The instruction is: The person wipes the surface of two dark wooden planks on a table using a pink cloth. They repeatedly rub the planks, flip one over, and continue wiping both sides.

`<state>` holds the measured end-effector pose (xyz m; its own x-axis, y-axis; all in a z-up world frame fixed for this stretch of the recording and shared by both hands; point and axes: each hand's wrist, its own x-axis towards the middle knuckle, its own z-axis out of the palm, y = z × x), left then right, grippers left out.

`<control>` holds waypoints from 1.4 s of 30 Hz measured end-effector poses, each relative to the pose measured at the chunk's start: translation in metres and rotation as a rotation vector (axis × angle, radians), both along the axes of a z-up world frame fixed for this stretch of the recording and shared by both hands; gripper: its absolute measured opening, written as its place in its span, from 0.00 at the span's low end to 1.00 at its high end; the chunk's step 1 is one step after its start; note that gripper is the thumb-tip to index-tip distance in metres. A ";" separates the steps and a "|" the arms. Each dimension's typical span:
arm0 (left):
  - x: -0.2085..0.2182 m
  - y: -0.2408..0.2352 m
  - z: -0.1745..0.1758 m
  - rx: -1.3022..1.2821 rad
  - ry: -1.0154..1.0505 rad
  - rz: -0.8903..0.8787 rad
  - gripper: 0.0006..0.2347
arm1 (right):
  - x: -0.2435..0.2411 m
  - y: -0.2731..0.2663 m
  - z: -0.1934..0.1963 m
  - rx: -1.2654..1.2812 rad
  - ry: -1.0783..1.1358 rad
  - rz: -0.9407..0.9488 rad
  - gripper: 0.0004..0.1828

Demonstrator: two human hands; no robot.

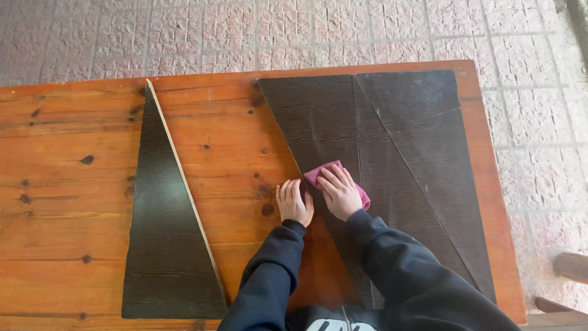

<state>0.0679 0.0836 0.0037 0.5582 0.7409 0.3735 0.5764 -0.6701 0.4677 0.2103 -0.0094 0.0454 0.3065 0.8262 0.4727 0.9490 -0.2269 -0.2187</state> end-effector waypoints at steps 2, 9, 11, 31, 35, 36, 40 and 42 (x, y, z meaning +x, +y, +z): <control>-0.001 -0.003 0.008 -0.043 -0.005 -0.010 0.21 | 0.002 0.012 -0.003 -0.015 0.021 -0.024 0.22; -0.002 0.004 -0.005 -0.077 -0.152 0.023 0.17 | -0.035 0.039 0.000 0.032 0.037 0.013 0.20; -0.002 0.005 -0.010 -0.051 -0.160 0.022 0.16 | -0.035 0.030 -0.004 0.031 0.041 0.027 0.20; 0.020 0.045 0.014 0.148 -0.053 -0.085 0.25 | 0.004 0.018 -0.002 -0.001 0.027 0.030 0.25; 0.024 0.044 0.007 0.034 0.013 -0.063 0.29 | 0.024 -0.007 0.003 -0.025 -0.016 -0.007 0.23; 0.022 0.046 0.005 0.019 0.034 -0.053 0.28 | 0.033 -0.010 0.002 -0.035 -0.044 -0.026 0.24; 0.020 0.048 0.002 0.009 0.113 -0.024 0.28 | 0.062 0.008 0.000 -0.075 -0.006 -0.102 0.23; 0.023 0.047 0.000 0.054 0.159 -0.008 0.24 | 0.080 0.027 -0.014 -0.032 -0.049 -0.112 0.25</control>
<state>0.0909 0.1308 0.0040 0.6195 0.7171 0.3193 0.6346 -0.6969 0.3341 0.2908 0.0180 0.0310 0.3750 0.8028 0.4636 0.9267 -0.3386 -0.1634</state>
